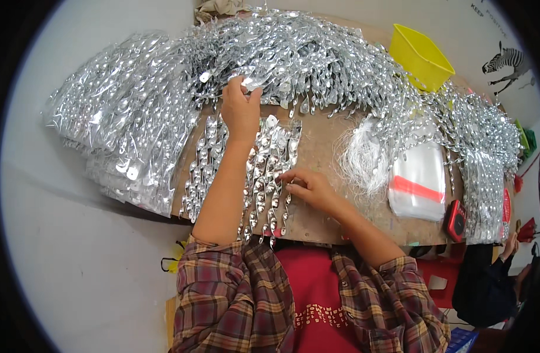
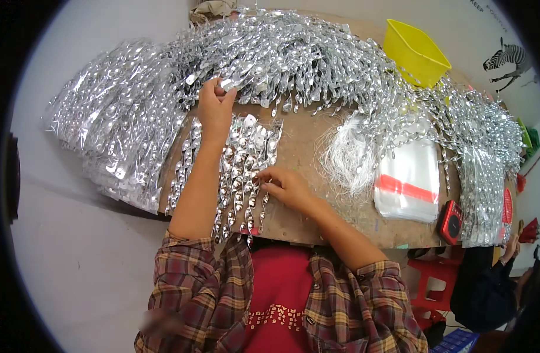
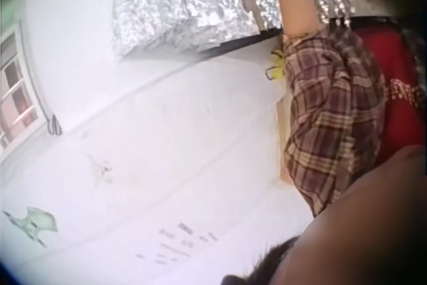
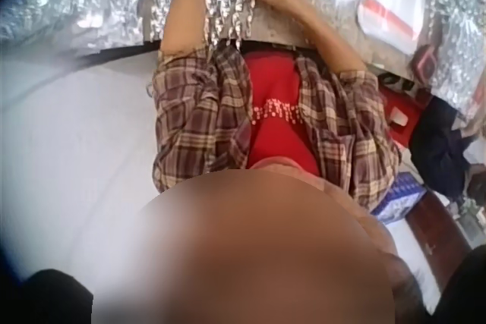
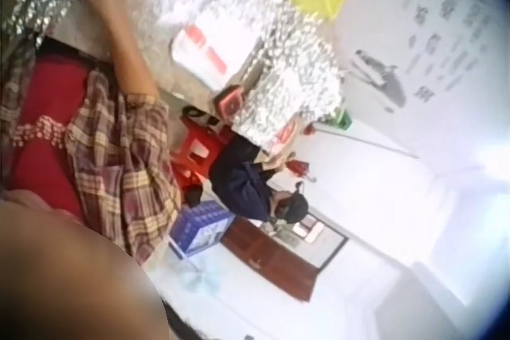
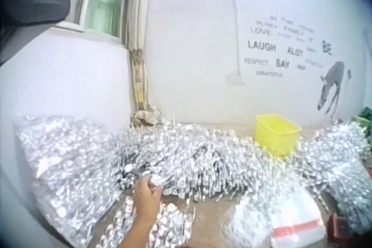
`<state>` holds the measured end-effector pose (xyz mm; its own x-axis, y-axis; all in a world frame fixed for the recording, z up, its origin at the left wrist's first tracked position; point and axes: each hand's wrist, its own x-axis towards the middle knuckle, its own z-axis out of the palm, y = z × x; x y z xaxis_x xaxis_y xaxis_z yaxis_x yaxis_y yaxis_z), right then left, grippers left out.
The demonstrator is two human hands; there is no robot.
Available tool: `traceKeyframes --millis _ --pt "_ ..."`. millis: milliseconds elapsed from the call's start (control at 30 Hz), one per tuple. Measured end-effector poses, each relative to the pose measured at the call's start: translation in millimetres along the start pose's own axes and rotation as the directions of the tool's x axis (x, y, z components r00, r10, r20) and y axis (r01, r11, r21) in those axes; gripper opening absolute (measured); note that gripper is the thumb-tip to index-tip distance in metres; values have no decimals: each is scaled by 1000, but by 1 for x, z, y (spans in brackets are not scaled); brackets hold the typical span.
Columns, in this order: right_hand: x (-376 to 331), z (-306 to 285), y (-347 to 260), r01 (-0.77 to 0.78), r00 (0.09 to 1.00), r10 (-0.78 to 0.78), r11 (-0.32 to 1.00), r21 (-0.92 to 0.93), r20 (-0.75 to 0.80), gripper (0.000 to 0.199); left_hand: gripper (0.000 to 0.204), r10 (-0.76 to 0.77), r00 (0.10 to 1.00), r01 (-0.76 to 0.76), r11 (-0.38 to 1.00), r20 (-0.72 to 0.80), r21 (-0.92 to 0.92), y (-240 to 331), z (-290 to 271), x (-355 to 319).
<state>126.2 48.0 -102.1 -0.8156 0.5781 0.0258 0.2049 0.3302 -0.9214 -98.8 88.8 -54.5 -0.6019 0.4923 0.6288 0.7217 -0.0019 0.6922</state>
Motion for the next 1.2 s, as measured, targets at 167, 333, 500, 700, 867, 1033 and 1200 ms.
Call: traceKeyframes --millis 167,333,500,700,867,1033,1200 --pt "-7 -2 24 -50 998 58 974 222 -30 29 23 -95 978 73 990 187 119 -20 5 18" --pt "-12 -12 17 -143 980 190 875 462 -56 26 21 -24 968 -37 971 252 237 -11 7 14" --pt "-24 -37 17 -158 969 194 962 221 -151 23 14 50 975 -99 970 217 221 -20 4 19" --pt "-23 -93 43 -85 881 152 982 166 -447 18 15 204 950 -256 942 235 217 -17 9 16" --pt "0 -98 41 -123 856 46 985 -117 -515 15 18 315 912 -364 917 265 165 -24 11 12" --pt "19 -107 49 -152 836 -116 890 -429 -536 15 16 275 948 -296 946 161 129 -15 2 12" --pt "22 -146 69 -284 754 -92 846 -450 -650 15 12 47 994 -81 925 -99 -371 13 -38 24"
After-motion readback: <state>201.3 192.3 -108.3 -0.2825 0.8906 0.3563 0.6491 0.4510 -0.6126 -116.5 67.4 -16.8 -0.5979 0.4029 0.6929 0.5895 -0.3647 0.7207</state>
